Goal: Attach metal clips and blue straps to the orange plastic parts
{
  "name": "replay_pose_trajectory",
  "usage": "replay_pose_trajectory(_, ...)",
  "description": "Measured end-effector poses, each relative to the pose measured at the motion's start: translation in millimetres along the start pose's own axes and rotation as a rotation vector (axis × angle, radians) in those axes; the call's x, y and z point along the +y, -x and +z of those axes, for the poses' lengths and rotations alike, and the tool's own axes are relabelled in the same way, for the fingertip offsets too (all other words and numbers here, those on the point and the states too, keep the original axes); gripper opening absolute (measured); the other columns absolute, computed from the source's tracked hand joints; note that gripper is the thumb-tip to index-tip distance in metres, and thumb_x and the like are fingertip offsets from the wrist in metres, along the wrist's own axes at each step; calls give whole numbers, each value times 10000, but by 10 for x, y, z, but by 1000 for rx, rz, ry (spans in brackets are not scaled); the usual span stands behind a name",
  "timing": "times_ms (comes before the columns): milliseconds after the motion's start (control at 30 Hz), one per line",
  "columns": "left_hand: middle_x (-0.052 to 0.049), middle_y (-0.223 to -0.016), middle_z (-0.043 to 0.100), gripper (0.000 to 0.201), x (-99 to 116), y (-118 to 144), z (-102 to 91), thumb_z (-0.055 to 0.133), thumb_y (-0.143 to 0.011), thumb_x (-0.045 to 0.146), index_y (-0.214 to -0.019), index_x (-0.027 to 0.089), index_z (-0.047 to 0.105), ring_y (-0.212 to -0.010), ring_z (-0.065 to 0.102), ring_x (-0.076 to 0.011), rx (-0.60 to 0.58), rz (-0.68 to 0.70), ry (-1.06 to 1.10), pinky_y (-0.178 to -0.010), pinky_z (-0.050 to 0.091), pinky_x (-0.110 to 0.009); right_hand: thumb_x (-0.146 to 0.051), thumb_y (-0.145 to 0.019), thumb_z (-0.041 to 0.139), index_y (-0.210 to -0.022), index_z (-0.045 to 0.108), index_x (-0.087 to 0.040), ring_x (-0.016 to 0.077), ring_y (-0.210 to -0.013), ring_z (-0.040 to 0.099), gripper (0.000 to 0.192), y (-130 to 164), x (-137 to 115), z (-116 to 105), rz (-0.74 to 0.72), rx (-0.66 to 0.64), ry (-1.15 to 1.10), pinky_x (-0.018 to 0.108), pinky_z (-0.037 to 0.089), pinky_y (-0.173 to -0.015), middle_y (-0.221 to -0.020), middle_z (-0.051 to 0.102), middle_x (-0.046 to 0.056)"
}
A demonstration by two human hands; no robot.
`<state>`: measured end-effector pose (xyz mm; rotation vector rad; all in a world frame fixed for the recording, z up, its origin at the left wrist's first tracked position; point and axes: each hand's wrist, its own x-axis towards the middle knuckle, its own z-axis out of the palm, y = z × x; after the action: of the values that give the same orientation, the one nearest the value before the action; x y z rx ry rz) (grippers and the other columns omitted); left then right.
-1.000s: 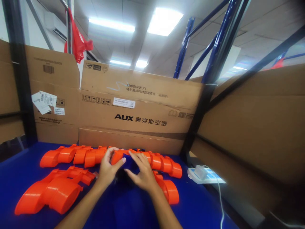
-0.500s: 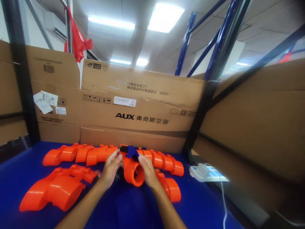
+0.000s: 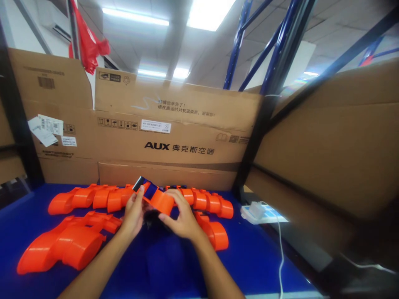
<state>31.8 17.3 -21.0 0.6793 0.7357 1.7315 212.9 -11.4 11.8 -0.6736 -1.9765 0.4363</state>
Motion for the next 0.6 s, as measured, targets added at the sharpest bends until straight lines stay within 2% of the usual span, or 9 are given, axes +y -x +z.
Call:
replay_pose_trajectory(100,22,-553,606,513,-2,29,-10,709,-723,658,-792,162,598,-435,593,-121,-48,-3,-69,-426,478,-205,-421,-815,714,-1104,612,-200,254,-1001,624,378,4,9,25,4,53,64,388,492,-926,-1087,667,90)
replay_pose_trajectory(200,14,-551,593,644,15,66,-7,563,-737,787,-871,159,603,-402,570,-139,-164,-17,-104,-370,433,-220,-415,-851,655,-1046,632,-188,216,-828,635,300,23,-40,-29,63,219,79,335,519,-793,-925,690,58)
replay_pose_trajectory(267,16,-562,589,691,37,88,-4,483,-751,826,-921,166,594,-389,552,-142,-230,-30,-101,-354,409,-224,-427,-886,600,-1027,647,-180,203,-790,634,288,74,-146,-175,125,349,94,312,517,-747,-886,694,47)
replay_pose_trajectory(333,18,-581,589,690,57,105,-3,458,-768,823,-964,174,588,-389,536,-139,-277,-38,-100,-352,395,-223,-470,-910,555,-982,655,-174,194,-732,628,321,187,-301,-430,185,479,109,290,509,-680,-829,690,38)
replay_pose_trajectory(400,20,-600,589,661,69,121,-7,465,-789,797,-991,180,587,-395,525,-137,-310,-30,-109,-356,389,-223,-508,-908,545,-920,657,-173,196,-701,624,353,372,-469,-775,247,607,172,280,496,-642,-779,686,32)
replay_pose_trajectory(500,15,-624,595,597,71,142,-13,485,-819,747,-982,183,589,-414,528,-138,-348,-7,-131,-375,395,-228,-573,-880,536,-769,656,-187,213,-695,630,420,746,-657,-1337,342,807,418,297,482,-674,-737,688,42)
replay_pose_trajectory(567,11,-633,597,560,70,151,-14,476,-845,717,-969,183,590,-432,534,-140,-370,-11,-126,-394,407,-233,-612,-849,547,-821,690,-194,240,-677,641,442,995,-717,-1639,515,835,584,310,469,-638,-717,706,50)
replay_pose_trajectory(600,11,-632,594,545,70,154,-15,464,-859,704,-965,184,589,-434,531,-139,-379,-15,-117,-398,410,-234,-642,-829,551,-856,709,-202,257,-657,645,468,1101,-731,-1746,627,796,678,316,457,-604,-693,708,50)
